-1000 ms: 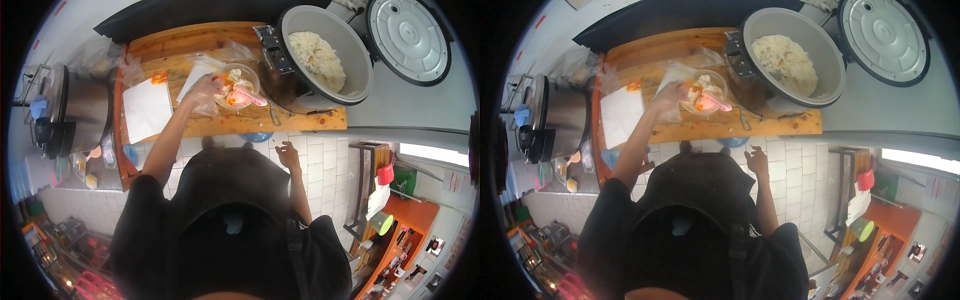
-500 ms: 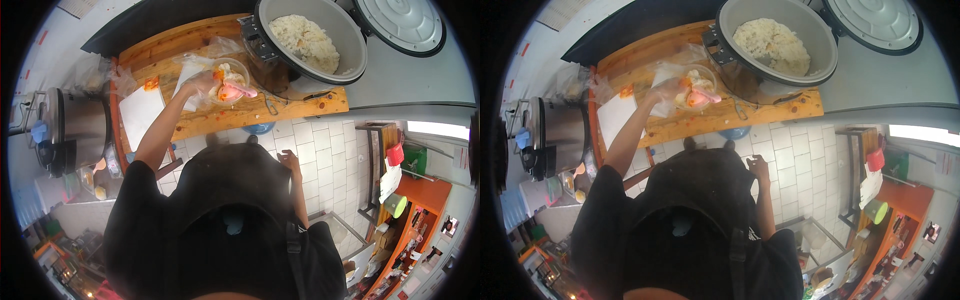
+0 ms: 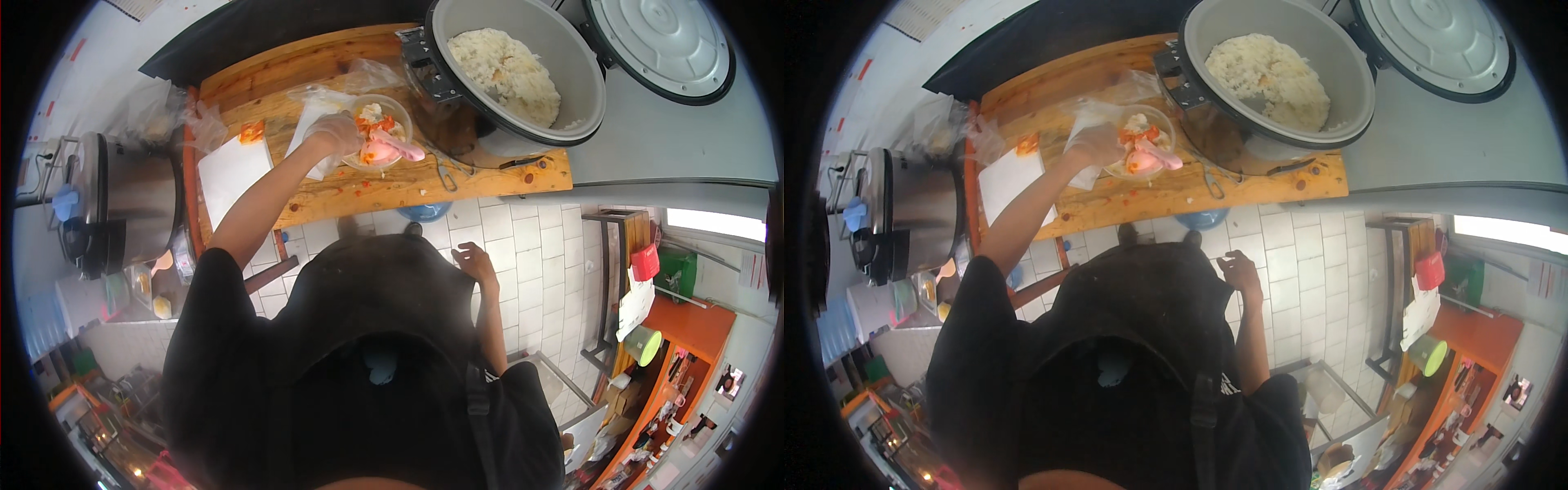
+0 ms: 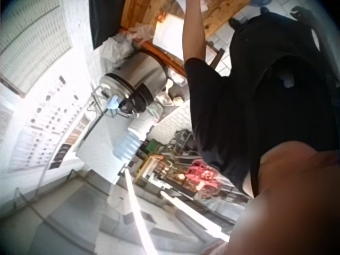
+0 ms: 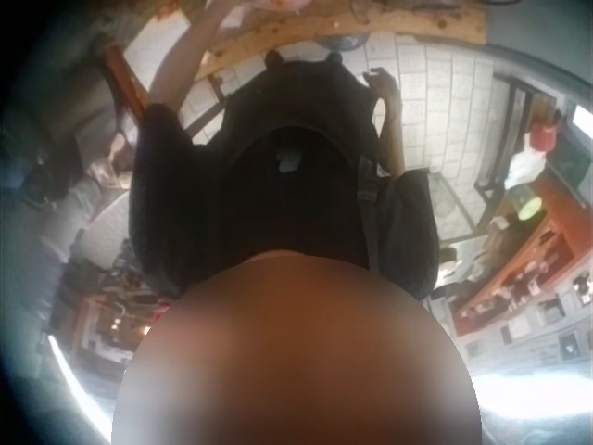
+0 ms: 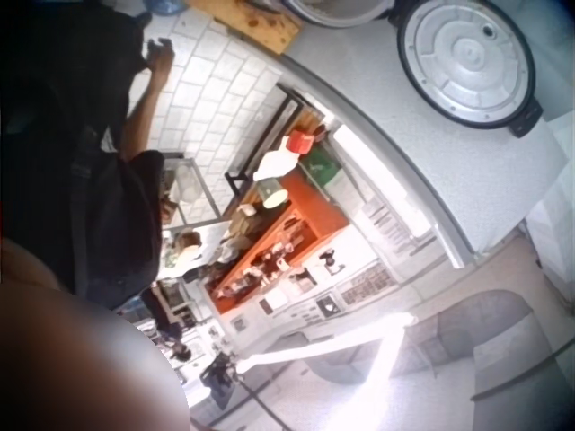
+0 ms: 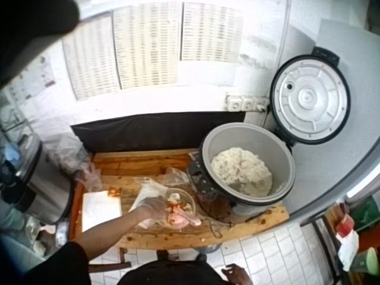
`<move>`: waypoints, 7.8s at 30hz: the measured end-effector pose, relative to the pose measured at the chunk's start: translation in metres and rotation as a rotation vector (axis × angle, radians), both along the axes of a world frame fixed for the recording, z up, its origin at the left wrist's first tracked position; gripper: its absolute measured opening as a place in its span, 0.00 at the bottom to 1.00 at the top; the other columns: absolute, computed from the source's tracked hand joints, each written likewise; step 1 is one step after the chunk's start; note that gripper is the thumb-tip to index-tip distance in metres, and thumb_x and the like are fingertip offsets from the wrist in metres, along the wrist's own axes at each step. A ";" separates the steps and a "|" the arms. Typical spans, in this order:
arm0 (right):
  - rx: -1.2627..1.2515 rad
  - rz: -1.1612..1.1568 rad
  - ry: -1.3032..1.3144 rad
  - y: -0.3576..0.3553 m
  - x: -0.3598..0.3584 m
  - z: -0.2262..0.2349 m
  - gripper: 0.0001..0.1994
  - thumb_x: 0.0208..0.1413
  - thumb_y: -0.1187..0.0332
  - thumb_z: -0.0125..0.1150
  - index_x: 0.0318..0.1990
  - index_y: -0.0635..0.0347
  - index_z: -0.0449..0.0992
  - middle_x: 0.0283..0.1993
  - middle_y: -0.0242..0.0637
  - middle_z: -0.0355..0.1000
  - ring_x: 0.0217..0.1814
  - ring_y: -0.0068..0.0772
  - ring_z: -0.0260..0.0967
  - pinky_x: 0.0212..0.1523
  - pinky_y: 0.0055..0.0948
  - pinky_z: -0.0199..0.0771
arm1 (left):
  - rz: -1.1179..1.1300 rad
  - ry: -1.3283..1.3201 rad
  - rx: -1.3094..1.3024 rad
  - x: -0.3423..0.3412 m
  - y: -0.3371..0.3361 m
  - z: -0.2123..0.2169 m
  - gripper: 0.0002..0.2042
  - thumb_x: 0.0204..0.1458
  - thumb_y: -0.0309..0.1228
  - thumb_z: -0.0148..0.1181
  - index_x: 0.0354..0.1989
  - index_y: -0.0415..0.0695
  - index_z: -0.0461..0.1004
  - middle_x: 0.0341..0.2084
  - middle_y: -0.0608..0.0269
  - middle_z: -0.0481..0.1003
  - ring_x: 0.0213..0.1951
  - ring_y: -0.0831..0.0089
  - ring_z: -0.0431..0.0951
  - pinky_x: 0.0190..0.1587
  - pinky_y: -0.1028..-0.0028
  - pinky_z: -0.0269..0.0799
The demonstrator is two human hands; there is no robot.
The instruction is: Prepare rice balls by mixing ingredients and shaping them.
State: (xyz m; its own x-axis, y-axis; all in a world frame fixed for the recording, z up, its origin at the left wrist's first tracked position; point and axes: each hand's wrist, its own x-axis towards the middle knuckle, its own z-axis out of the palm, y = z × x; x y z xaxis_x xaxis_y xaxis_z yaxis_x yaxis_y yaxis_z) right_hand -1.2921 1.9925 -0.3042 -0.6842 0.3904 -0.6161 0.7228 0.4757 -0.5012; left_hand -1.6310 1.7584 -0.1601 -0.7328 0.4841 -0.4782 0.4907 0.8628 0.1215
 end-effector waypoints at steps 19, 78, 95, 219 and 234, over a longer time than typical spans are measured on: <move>-0.003 0.257 0.568 -0.078 -0.162 0.162 0.14 0.52 0.69 0.63 0.43 0.66 0.72 0.40 0.49 0.74 0.43 0.51 0.72 0.45 0.43 0.71 | -0.001 0.216 0.562 -0.120 -0.024 -0.050 0.19 0.57 0.38 0.50 0.52 0.40 0.62 0.41 0.39 0.73 0.45 0.43 0.74 0.46 0.53 0.70; 0.495 0.720 0.227 -0.121 -0.284 0.104 0.23 0.59 0.68 0.51 0.63 0.58 0.61 0.33 0.45 0.75 0.36 0.51 0.74 0.35 0.43 0.75 | 0.504 -0.009 1.054 -0.059 -0.022 -0.158 0.13 0.57 0.32 0.49 0.47 0.43 0.75 0.32 0.45 0.76 0.33 0.51 0.76 0.36 0.61 0.71; 0.460 0.475 0.266 -0.094 -0.331 0.033 0.19 0.63 0.64 0.47 0.60 0.55 0.65 0.38 0.51 0.75 0.39 0.54 0.74 0.39 0.51 0.74 | 0.480 -0.062 1.092 -0.055 -0.016 -0.140 0.12 0.55 0.30 0.48 0.45 0.47 0.74 0.33 0.48 0.78 0.38 0.50 0.78 0.42 0.56 0.73; 0.553 0.587 0.131 -0.118 -0.329 0.063 0.28 0.57 0.70 0.48 0.67 0.60 0.56 0.33 0.50 0.76 0.35 0.48 0.78 0.37 0.43 0.79 | 0.596 0.140 1.219 -0.058 -0.004 -0.137 0.18 0.52 0.22 0.48 0.51 0.45 0.74 0.44 0.50 0.77 0.46 0.51 0.75 0.49 0.63 0.71; 0.638 0.293 0.075 -0.120 -0.327 0.118 0.21 0.56 0.74 0.49 0.59 0.65 0.66 0.41 0.49 0.76 0.39 0.48 0.76 0.38 0.42 0.77 | 0.678 0.153 1.158 -0.052 0.000 -0.144 0.14 0.55 0.25 0.48 0.47 0.45 0.76 0.43 0.51 0.77 0.46 0.51 0.75 0.49 0.64 0.71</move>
State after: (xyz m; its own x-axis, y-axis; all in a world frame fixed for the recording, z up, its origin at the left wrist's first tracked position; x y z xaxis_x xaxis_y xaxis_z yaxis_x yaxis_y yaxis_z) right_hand -1.6194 1.8721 -0.1867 -0.8480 0.4529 -0.2753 0.4945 0.8630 -0.1036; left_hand -1.6825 1.7579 -0.3039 -0.9953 0.0747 0.0622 0.0861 0.3788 0.9215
